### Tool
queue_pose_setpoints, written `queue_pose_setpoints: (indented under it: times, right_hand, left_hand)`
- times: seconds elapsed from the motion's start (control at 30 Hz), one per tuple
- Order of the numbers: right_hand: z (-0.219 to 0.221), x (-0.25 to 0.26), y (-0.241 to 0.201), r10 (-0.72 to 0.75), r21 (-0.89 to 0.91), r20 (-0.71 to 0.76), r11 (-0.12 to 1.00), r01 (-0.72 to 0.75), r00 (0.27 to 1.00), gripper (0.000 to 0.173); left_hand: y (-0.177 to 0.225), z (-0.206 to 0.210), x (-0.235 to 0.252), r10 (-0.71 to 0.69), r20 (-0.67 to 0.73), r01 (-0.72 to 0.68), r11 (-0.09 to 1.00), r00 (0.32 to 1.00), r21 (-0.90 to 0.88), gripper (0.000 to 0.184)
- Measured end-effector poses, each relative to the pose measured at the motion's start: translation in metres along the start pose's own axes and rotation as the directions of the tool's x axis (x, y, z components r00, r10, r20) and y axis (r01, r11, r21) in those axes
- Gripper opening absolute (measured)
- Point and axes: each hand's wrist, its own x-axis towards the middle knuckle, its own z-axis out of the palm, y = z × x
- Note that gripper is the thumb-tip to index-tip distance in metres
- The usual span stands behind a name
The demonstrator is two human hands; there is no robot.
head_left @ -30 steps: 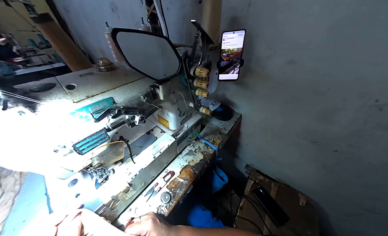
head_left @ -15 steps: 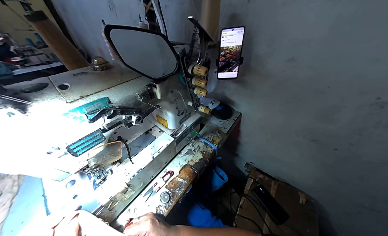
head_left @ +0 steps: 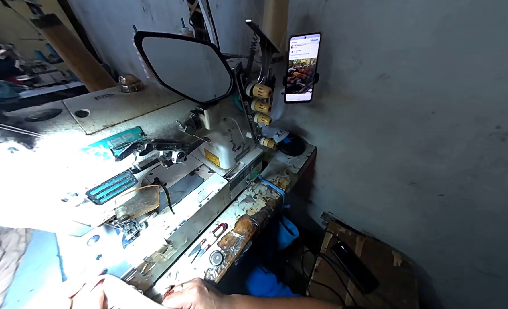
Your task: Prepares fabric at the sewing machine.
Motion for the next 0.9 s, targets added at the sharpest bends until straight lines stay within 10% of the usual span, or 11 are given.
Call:
queue_pose_setpoints:
  times: [0.9]
  right_hand:
    - [-0.0011, 0.0009, -0.0008, -0.016, -0.005, 0.003, 1.0, 0.016, 1.0, 0.034]
  left_hand:
    - [-0.0029, -0.0002, -0.001, 0.01, -0.005, -0.01, 1.0, 1.0, 0.017, 0.014]
